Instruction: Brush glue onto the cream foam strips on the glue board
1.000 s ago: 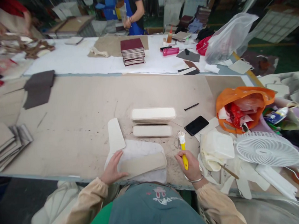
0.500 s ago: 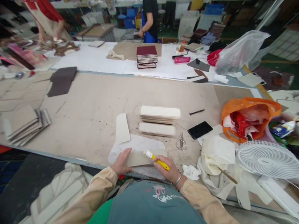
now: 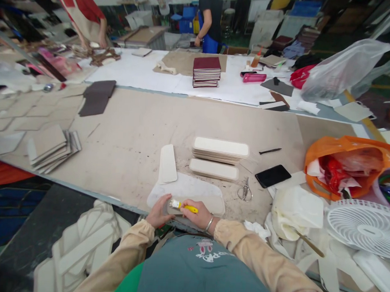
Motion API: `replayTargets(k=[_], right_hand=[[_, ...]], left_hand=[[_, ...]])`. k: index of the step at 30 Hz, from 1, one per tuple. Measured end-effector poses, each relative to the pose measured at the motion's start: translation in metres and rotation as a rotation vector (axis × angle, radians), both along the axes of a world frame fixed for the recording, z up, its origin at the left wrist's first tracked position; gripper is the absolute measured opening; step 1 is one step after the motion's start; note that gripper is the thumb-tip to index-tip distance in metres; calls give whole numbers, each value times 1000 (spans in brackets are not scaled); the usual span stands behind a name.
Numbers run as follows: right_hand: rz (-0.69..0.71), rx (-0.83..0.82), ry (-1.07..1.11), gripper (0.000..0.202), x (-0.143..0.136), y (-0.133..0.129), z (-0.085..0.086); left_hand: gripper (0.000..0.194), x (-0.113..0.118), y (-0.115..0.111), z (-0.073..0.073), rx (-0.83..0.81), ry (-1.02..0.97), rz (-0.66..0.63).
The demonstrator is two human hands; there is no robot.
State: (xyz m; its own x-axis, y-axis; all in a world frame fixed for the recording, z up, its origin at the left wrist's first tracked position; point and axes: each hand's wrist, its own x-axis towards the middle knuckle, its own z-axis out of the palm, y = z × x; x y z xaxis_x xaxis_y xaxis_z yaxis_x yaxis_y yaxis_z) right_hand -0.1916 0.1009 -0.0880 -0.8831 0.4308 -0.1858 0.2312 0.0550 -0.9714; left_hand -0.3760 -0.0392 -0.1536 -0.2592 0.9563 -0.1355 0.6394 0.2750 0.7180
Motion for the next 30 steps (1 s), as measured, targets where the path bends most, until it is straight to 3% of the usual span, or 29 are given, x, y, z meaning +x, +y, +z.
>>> replayTargets(k=[4, 9, 15, 24, 30], right_hand=[[-25, 26, -47, 17, -5, -3, -6], [-102, 0, -81, 17, 8, 0, -10], [-220, -33, -136, 19, 43, 11, -9], [-439, 41, -226, 23, 108, 27, 0], [-516, 104, -274, 23, 121, 29, 8]], left_hand=[[75, 0, 0, 0, 12, 49, 14], [70, 0, 1, 6, -8, 117, 1], [65, -3, 2, 11, 0, 174, -33], [63, -3, 2, 12, -14, 213, -56], [65, -3, 1, 10, -27, 229, -53]])
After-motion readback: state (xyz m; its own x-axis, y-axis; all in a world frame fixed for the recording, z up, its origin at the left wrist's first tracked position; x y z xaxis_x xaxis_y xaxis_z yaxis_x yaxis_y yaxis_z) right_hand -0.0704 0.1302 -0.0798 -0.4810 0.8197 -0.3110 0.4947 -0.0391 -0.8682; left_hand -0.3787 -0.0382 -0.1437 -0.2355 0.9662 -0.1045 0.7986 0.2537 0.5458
